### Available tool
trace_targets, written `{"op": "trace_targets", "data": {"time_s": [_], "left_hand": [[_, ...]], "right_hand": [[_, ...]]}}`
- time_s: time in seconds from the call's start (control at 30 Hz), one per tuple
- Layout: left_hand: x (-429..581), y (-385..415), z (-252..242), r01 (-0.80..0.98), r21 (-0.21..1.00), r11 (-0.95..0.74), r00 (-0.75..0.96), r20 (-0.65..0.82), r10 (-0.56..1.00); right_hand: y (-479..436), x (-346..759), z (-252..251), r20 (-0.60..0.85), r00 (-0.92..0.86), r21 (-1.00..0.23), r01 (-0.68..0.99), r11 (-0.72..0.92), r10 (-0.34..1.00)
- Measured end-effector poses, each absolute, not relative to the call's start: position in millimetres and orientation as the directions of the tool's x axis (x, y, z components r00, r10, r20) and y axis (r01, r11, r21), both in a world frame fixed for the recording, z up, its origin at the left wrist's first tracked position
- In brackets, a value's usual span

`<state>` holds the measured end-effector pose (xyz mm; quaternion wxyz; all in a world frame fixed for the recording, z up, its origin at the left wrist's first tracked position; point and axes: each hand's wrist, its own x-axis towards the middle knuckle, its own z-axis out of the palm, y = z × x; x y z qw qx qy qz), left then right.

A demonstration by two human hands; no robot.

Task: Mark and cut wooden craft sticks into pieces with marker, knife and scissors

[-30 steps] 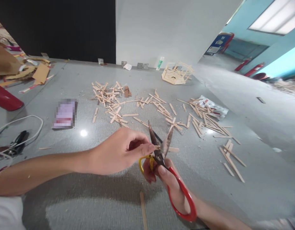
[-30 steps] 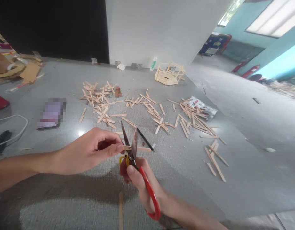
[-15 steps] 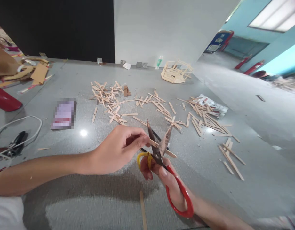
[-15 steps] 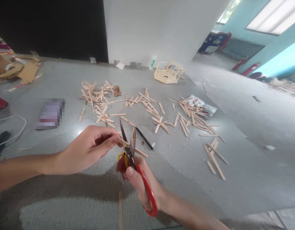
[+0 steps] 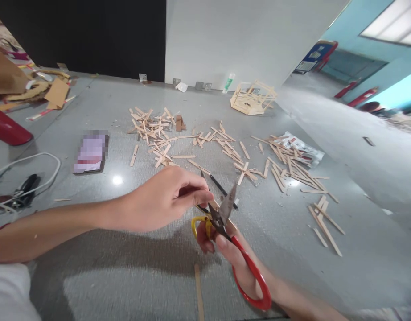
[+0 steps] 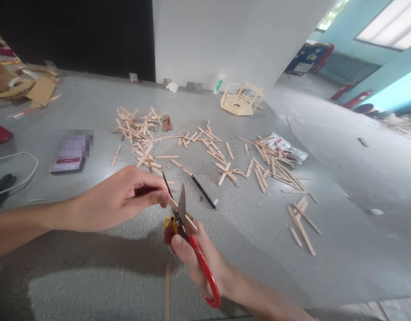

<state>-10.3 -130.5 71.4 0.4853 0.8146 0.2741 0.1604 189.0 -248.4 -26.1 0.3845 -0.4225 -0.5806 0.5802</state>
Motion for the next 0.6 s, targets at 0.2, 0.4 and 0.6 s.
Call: {"op": "trace_targets", "data": {"time_s": [0.2,0.4,0.6], "left_hand": [[-10.2,-132.3,70.8,0.292,0.874,-0.389,0.793,0.005,0.609],[-8.9,-132.4,69.6,0.288,0.875,-0.39,0.787,0.015,0.616],[-8.8,-132.7,71.1,0.304,0.867,-0.394,0.777,0.013,0.629]], "right_hand": [[-251.1,186.1,-26.6,-0.071,-0.32,-0.997,-0.018,-0.081,0.945],[-252.1,184.9,-32.3,-0.095,-0.316,-0.989,-0.075,-0.125,0.944],[-247.5,184.5,-24.4,-0.057,-0.354,-0.995,-0.052,-0.08,0.934]]}}
